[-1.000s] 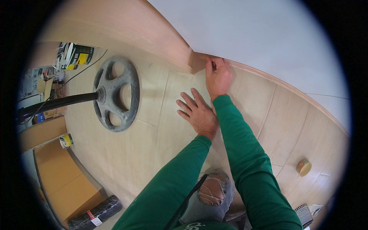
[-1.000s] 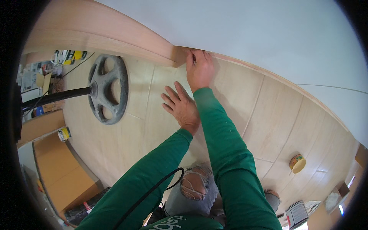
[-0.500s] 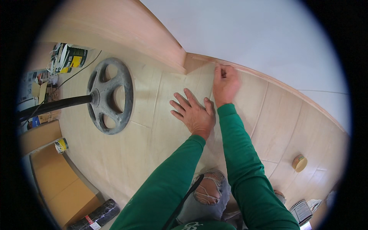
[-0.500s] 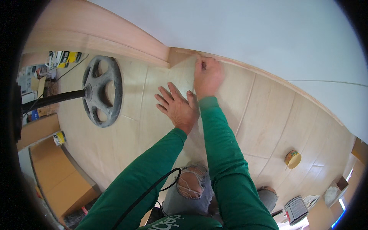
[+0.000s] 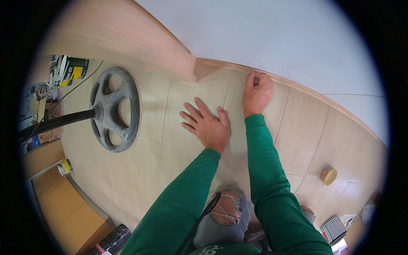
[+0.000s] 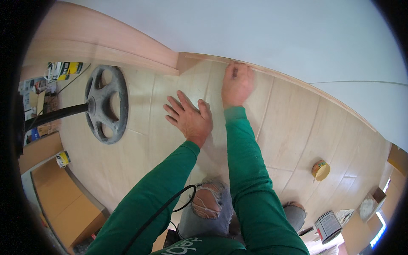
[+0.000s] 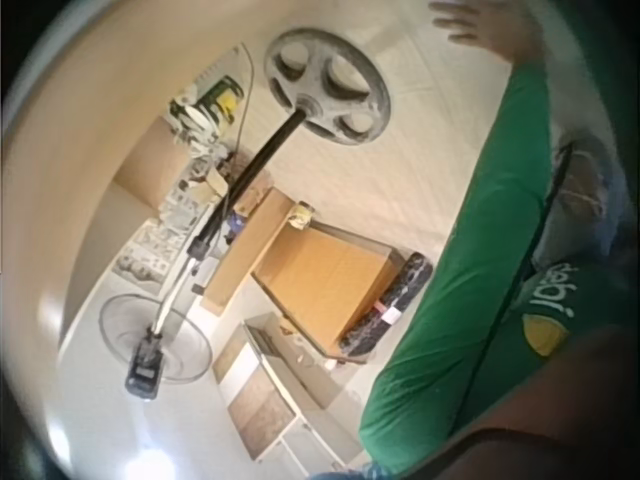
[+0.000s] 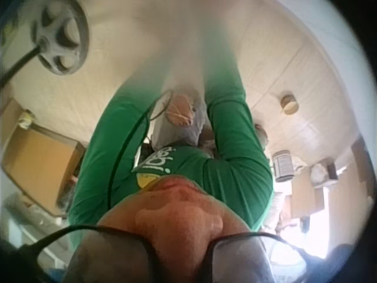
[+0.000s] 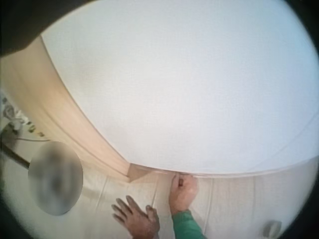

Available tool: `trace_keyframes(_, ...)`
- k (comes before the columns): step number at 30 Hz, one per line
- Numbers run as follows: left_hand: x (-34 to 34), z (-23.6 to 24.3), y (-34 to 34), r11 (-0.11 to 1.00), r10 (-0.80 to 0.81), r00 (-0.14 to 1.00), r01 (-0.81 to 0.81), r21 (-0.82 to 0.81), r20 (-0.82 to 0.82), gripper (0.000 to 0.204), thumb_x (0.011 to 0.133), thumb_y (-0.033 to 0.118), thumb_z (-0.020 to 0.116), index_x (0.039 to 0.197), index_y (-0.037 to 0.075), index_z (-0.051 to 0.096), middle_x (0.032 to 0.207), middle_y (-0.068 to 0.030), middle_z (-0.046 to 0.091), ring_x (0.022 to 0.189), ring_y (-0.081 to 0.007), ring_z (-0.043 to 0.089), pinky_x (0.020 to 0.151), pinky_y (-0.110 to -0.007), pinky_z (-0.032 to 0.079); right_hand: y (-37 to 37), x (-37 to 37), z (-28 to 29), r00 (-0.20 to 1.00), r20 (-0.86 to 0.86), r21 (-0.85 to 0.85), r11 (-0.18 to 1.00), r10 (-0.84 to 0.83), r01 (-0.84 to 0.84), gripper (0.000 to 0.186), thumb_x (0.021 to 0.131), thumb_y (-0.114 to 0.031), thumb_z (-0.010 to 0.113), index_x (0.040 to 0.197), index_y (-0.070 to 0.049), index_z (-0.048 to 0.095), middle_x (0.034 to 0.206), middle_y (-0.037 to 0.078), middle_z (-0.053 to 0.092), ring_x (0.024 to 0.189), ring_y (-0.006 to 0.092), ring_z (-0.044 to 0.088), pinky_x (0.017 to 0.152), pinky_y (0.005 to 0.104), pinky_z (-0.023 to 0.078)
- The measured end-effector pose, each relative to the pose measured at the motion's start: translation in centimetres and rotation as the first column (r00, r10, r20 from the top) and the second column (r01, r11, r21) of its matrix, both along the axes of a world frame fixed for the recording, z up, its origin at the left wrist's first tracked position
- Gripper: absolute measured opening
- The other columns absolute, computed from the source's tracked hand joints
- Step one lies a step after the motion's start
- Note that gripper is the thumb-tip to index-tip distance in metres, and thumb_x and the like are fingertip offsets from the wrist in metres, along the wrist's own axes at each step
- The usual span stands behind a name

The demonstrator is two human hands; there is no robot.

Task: The person kneels on the floor and applies filler to the gap between the baseboard and wall using a small stick and a putty knife. They also scrape a black substance from a container onto a surface and clean tools with a cloth.

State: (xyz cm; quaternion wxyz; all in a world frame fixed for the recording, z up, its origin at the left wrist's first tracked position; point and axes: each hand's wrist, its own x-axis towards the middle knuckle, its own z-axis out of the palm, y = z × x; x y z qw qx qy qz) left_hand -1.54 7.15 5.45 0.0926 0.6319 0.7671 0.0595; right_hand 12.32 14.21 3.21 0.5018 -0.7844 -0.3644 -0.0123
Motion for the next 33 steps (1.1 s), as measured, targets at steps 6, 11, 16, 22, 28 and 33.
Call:
trace_keyframes(6,0.3,0.1,0.0,1.000,-0.002,1.000,0.002,0.001,0.007,0.085,0.102,0.050,0.048,0.167,0.003,0.021,0.171,-0.0338,0.013,0.156,-0.0600,0.005,0.123,-0.072,0.003,0.1,-1.1,-0.1,0.997,0.082,-0.012,1.000,0.014,-0.013,0.016,0.087,-0.010,0.079,0.079,-0.009,0.064,0.079,0.009,0.065,0.075,0.0312,0.064,0.067,0.0453,0.052)
trace_keyframes(11,-0.6,-1.0,-0.2,1.000,-0.003,0.999,0.002,-0.024,-0.037,0.086,0.101,0.050,0.053,0.169,0.008,0.021,0.173,-0.0291,0.014,0.157,-0.0574,0.006,0.123,-0.072,0.007,4.2,-6.2,0.3,0.986,0.066,0.055,0.986,0.154,-0.158,0.015,0.087,-0.010,0.078,0.080,-0.007,0.065,0.080,0.011,0.066,0.079,0.0334,0.065,0.069,0.0474,0.052)
trace_keyframes(16,-0.6,-0.7,0.2,0.998,0.012,1.000,-0.012,-0.063,-0.012,0.086,0.100,0.048,0.054,0.167,0.005,0.021,0.172,-0.0328,0.012,0.157,-0.0596,0.003,0.123,-0.072,0.004,5.1,-7.1,0.4,0.966,-0.090,0.111,0.966,0.243,-0.233,0.016,0.090,-0.013,0.077,0.082,-0.005,0.066,0.080,0.013,0.067,0.081,0.0349,0.065,0.070,0.0486,0.051)
trace_keyframes(22,-0.6,-0.5,0.2,1.000,-0.004,1.000,0.004,-0.012,-0.010,0.087,0.099,0.049,0.054,0.166,0.003,0.023,0.171,-0.0326,0.014,0.156,-0.0601,0.004,0.122,-0.073,0.005,4.9,-7.0,1.7,0.871,-0.356,0.115,0.941,0.339,-0.319,0.018,0.095,-0.019,0.076,0.086,-0.003,0.071,0.082,0.015,0.070,0.080,0.0369,0.066,0.072,0.0491,0.051)
trace_keyframes(28,-0.6,-0.4,0.2,0.999,0.005,1.000,-0.005,-0.042,0.006,0.089,0.097,0.048,0.057,0.166,0.003,0.023,0.171,-0.0323,0.013,0.156,-0.0602,0.004,0.122,-0.073,0.005,6.6,-8.1,1.4,0.916,-0.217,0.094,0.941,0.338,-0.325,0.017,0.095,-0.022,0.074,0.091,-0.005,0.076,0.089,0.016,0.073,0.087,0.0389,0.068,0.077,0.0504,0.054)
trace_keyframes(33,-0.7,-0.5,0.2,0.999,0.004,1.000,-0.003,-0.035,0.009,0.090,0.097,0.047,0.059,0.166,0.004,0.023,0.171,-0.0319,0.013,0.156,-0.0604,0.003,0.122,-0.074,0.004,7.1,-7.9,0.0,0.953,-0.025,0.054,0.952,0.303,-0.302,0.015,0.095,-0.020,0.074,0.090,-0.005,0.073,0.091,0.015,0.074,0.089,0.0381,0.069,0.078,0.0514,0.055)
